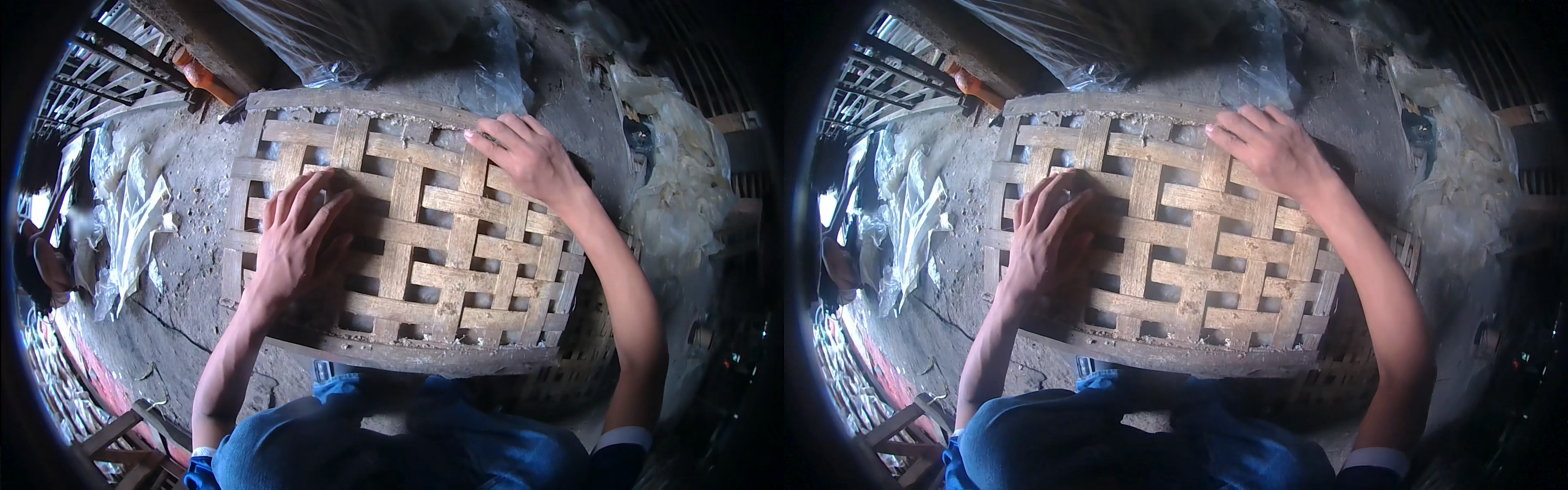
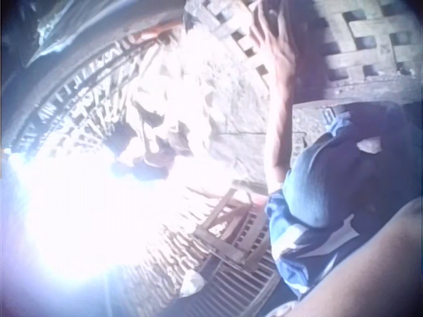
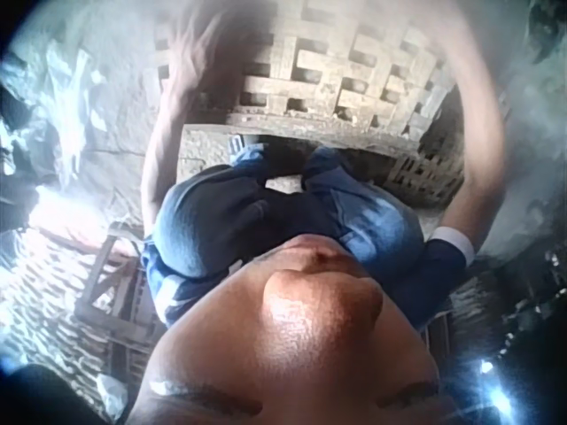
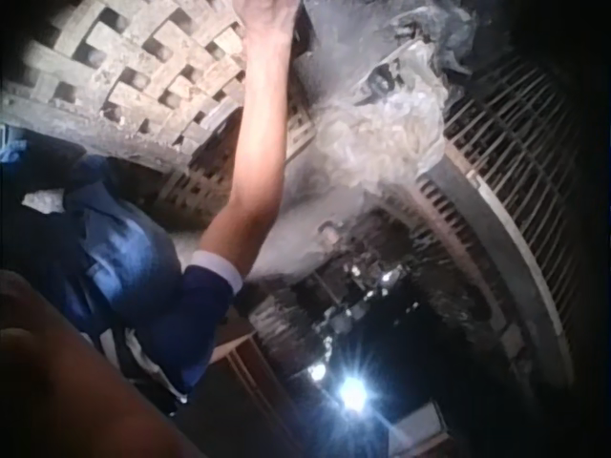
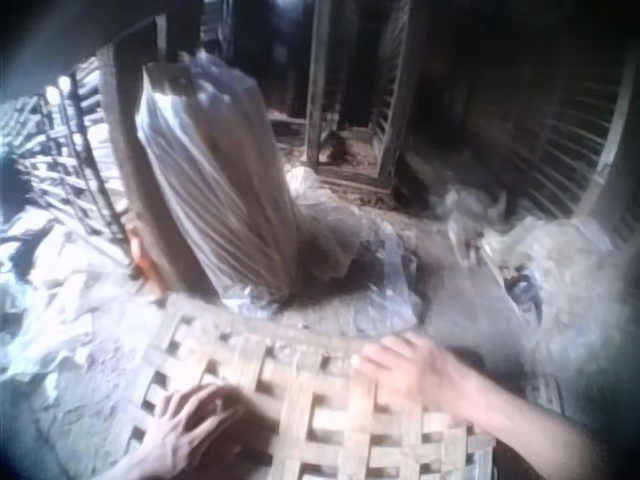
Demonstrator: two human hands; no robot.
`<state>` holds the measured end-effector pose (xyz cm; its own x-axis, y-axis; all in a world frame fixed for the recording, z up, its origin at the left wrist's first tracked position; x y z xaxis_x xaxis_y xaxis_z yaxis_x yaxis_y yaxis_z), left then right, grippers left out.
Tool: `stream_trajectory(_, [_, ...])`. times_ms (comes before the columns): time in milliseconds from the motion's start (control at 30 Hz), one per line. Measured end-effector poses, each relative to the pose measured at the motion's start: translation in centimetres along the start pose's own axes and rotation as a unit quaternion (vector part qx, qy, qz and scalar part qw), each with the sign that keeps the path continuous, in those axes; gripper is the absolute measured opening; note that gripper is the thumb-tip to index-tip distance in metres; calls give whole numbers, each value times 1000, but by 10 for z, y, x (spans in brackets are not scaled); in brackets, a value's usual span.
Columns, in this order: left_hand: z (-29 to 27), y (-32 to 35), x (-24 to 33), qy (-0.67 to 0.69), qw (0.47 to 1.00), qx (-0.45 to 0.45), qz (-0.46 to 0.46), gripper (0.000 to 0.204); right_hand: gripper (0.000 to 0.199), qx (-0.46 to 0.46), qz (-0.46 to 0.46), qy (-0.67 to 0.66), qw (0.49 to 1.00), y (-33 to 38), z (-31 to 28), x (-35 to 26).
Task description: The person assembles a woven tray by placing a plastic sheet over a wooden lattice frame, smoothing it, and then fitting a second lattice frame on top. The person repeatedly adjusts the frames and sheet to align them.
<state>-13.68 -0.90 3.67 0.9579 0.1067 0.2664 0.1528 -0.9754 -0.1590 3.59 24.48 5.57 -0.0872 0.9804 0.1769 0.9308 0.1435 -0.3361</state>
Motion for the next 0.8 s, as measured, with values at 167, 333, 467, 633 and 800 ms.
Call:
stream_trajectory(167, [-1, -4, -1, -2, 1000, -2, -3, 56, 25, 31, -9, -10, 999, 0, -8, 3])
stream_trajectory(333, [0, -4, -3, -1, 1000, -4, 1, 57, 21, 51, -14, -11, 999, 0, -11, 2])
stream_trajectory(467, [0, -4, -3, -9, 1000, -8, 2, 57, 20, 72, -22, -22, 997, 3, -13, 4])
stream_trajectory(633, [1, -5, -2, 1, 1000, -9, 0, 57, 20, 50, -18, -19, 998, 16, -17, 11])
stream_trajectory(800, [-1, -5, -1, 2, 1000, -14, 8, 61, 18, 52, -9, -29, 998, 25, -20, 15])
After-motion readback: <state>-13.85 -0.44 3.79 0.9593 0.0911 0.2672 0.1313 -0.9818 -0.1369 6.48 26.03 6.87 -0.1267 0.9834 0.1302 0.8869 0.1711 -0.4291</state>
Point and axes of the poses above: each hand's wrist, its own y-axis away from the middle knuckle, its own z-axis out of the palm, x = y × z, the point moved 6 cm from there along -y, towards the middle knuckle, and after that the axes turned 1 degree about -x, right-handed, at the moved point
